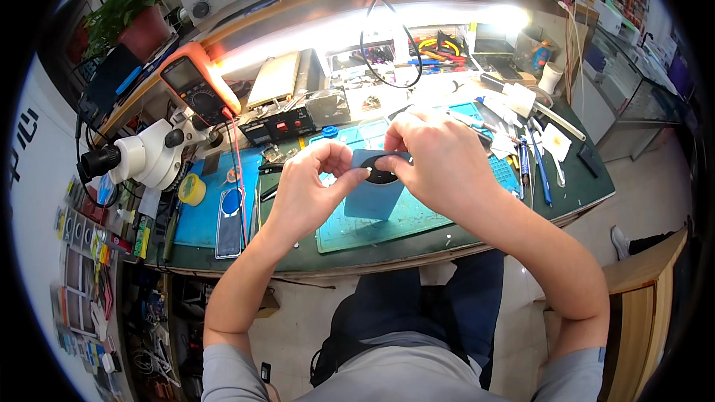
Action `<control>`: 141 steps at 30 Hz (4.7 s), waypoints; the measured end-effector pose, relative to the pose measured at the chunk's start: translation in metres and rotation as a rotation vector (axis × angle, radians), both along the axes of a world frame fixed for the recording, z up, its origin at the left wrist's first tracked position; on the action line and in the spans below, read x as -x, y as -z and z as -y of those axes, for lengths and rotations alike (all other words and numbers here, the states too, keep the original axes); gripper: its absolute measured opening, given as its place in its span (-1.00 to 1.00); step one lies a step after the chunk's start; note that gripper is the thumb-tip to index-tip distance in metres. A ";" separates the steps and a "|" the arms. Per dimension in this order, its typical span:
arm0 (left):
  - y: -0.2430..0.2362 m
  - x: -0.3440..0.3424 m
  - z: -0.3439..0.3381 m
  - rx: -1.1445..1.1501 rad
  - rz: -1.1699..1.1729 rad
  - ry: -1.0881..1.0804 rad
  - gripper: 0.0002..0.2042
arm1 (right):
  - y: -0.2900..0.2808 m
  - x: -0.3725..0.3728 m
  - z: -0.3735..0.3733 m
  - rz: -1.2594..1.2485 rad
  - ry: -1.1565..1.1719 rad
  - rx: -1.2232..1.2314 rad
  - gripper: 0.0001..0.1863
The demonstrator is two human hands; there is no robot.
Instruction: The person applies adhesive to the camera module area of a smartphone back cover and presses it into place. They then use a small tool to adjust the module and wipe the surface with a cloth.
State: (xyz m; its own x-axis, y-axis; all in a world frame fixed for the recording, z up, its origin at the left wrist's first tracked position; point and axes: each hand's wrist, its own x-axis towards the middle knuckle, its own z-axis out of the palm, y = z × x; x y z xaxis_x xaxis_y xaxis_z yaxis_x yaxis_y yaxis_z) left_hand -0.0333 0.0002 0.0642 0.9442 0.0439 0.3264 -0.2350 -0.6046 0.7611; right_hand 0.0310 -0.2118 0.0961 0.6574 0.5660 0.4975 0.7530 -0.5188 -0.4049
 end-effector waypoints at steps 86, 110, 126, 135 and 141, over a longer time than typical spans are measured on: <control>0.061 0.000 0.030 0.535 0.142 -0.101 -0.77 | 0.007 -0.016 0.012 -0.033 -0.186 -0.018 -0.69; 0.060 0.000 0.029 0.461 0.149 -0.088 -0.71 | 0.006 -0.014 0.009 -0.062 -0.199 -0.011 -0.68; 0.008 0.036 0.028 -0.200 0.452 -0.309 -0.72 | -0.011 -0.002 0.005 -0.047 -0.323 -0.024 -0.81; -0.012 0.020 0.028 -0.564 0.657 -0.130 -0.73 | -0.004 0.004 0.003 0.017 -0.264 -0.056 -0.81; -0.026 0.019 0.032 -0.573 0.526 -0.080 -0.77 | 0.002 0.006 0.008 -0.043 -0.216 -0.101 -0.80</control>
State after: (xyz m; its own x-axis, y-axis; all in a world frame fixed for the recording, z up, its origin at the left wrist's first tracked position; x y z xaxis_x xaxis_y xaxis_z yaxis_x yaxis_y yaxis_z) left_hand -0.0526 -0.0320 0.0899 0.6599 -0.2055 0.7227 -0.4176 -0.8999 0.1254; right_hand 0.0249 -0.2198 0.0943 0.5486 0.6444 0.5327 0.8228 -0.3027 -0.4810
